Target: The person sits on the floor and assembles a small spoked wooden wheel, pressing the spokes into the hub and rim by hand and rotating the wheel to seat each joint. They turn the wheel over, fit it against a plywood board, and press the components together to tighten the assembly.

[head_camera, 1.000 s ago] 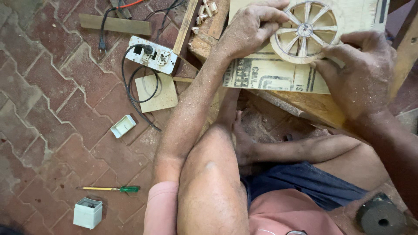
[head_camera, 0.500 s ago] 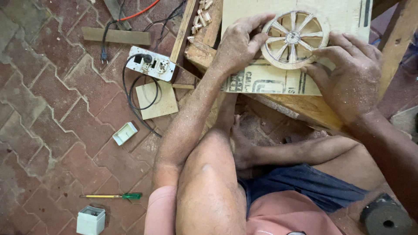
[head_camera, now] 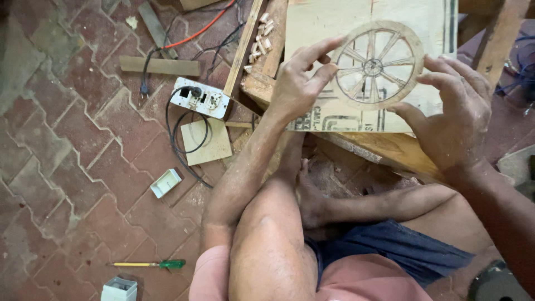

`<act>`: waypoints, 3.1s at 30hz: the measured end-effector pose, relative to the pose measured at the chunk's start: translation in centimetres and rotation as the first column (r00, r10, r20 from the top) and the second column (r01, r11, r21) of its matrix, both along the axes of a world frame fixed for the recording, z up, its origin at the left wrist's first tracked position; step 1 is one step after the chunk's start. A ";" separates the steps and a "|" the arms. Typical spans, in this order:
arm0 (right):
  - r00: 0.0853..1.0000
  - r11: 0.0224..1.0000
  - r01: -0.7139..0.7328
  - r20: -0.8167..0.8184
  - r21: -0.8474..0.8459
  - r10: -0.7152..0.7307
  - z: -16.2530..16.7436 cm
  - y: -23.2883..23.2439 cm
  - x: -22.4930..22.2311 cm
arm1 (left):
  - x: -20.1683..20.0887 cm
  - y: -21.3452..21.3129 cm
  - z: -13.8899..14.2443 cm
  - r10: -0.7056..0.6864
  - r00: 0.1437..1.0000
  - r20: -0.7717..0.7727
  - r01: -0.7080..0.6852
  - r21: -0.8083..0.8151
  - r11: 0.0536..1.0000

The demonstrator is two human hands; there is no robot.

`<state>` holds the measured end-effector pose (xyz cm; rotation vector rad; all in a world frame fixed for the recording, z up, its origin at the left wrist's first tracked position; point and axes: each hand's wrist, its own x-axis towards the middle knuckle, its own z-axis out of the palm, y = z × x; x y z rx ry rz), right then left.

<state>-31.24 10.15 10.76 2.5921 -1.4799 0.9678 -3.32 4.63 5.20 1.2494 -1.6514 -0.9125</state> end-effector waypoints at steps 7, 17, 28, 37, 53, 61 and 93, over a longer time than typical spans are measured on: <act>0.995 0.990 -0.056 0.077 -0.128 0.066 4.1 3.0 0.2 | 0.0 5.6 6.1 -0.019 0.995 -0.096 -0.001 -0.203 0.979; 0.931 0.996 -0.085 0.359 0.031 0.068 4.1 10.6 -1.0 | -0.6 14.0 10.6 -0.116 0.900 -0.419 0.083 -0.098 0.992; 0.850 0.976 -0.172 0.522 0.131 0.080 1.7 17.0 -0.1 | 0.1 20.6 11.0 -0.002 0.818 -0.575 0.134 0.188 0.973; 0.821 0.960 -0.231 0.561 0.155 0.107 -0.4 18.2 1.1 | 1.4 22.1 8.5 0.043 0.753 -0.657 0.140 0.225 0.964; 0.789 0.936 -0.265 0.610 0.230 0.074 -1.1 19.6 1.2 | 1.7 22.0 7.0 0.002 0.749 -0.663 0.195 0.223 0.955; 0.777 0.920 -0.270 0.628 0.284 0.034 -1.1 19.5 2.0 | 2.0 21.5 5.3 -0.046 0.470 -0.882 0.434 0.185 0.882; 0.703 0.917 -0.273 0.711 0.290 -0.015 -2.2 20.8 0.6 | 2.0 20.9 1.3 0.097 0.392 -0.915 0.419 0.271 0.867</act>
